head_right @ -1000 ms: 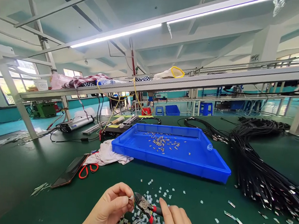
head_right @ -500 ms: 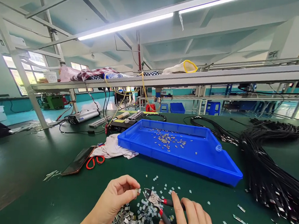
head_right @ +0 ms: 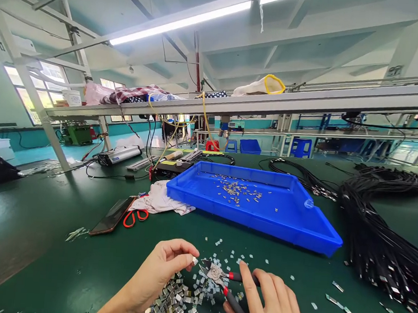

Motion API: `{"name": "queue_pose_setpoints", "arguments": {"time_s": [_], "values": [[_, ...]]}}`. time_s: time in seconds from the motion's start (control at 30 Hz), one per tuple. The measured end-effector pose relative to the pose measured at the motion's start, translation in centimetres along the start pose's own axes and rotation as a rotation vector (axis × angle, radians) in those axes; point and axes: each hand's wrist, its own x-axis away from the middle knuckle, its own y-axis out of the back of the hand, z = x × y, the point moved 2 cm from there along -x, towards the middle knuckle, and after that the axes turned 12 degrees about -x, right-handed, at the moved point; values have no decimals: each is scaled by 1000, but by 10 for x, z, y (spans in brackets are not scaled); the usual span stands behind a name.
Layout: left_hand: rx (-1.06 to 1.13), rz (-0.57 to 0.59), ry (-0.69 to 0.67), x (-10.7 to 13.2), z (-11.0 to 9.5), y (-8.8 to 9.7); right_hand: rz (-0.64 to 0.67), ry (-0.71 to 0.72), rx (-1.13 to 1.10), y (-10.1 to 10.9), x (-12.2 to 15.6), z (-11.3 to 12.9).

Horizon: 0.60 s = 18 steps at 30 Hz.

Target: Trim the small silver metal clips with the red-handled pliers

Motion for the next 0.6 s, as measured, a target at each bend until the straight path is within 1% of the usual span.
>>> {"name": "queue_pose_setpoints", "arguments": {"time_s": [0.2,0.4,0.6], "values": [[-67,15,0,-1,1,1,16,5,-14,2,1,1],[-136,34,-36,-1,3,0,41,18,-9,6,-2,5],[-172,41,-75,0,3,2,29,33,-2,8,-4,5]]}}
